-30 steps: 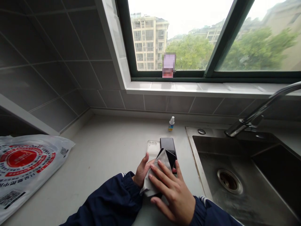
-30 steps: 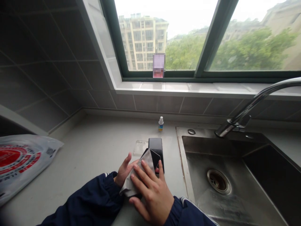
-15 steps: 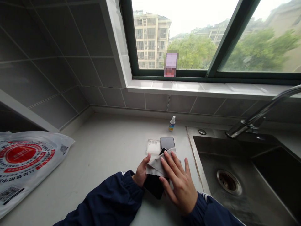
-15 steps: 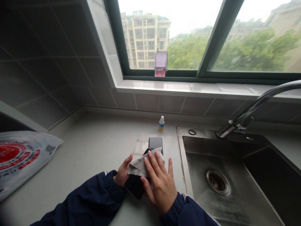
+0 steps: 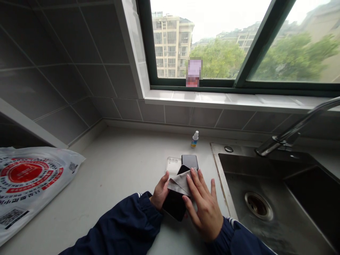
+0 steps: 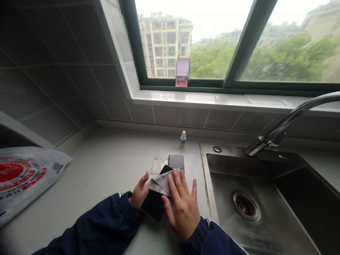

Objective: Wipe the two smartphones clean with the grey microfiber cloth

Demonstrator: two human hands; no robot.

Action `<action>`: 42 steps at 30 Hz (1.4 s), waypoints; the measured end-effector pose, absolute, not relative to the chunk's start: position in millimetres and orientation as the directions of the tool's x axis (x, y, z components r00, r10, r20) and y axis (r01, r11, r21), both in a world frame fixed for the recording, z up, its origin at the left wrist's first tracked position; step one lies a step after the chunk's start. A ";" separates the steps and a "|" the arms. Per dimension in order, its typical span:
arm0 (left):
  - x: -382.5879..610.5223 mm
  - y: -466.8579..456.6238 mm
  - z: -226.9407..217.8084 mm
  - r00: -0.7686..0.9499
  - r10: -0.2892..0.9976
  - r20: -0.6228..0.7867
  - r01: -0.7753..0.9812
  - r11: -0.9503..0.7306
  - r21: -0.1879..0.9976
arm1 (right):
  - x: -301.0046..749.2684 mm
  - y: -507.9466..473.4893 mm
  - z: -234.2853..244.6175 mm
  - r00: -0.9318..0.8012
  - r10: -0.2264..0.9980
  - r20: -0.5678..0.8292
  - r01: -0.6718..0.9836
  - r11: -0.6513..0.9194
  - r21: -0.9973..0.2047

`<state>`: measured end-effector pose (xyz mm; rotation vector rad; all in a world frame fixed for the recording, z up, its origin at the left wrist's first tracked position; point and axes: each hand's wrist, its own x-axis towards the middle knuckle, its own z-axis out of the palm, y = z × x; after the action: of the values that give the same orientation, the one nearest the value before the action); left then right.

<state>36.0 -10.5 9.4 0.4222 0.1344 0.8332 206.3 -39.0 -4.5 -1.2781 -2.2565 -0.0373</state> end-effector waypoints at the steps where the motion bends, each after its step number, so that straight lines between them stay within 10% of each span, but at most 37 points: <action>1: 36.0 -10.8 7.7 0.668 0.743 0.048 -0.689 0.593 0.417 | 206.2 -39.0 -4.5 -0.404 0.784 0.472 0.801 0.552 -0.231; 16: 37.8 -16.5 -3.5 0.636 0.770 0.055 -0.657 0.503 0.562 | 206.8 -38.3 2.3 -0.515 0.730 0.450 0.764 0.629 -0.146; 42: 36.3 -12.0 -4.2 0.638 0.768 -0.045 -0.678 0.589 0.439 | 201.2 -50.5 8.3 -0.693 0.653 0.307 0.629 0.755 -0.185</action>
<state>36.3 -12.0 -4.2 0.4057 0.2411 0.8514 201.2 -50.5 8.3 -0.9856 -2.5988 0.0925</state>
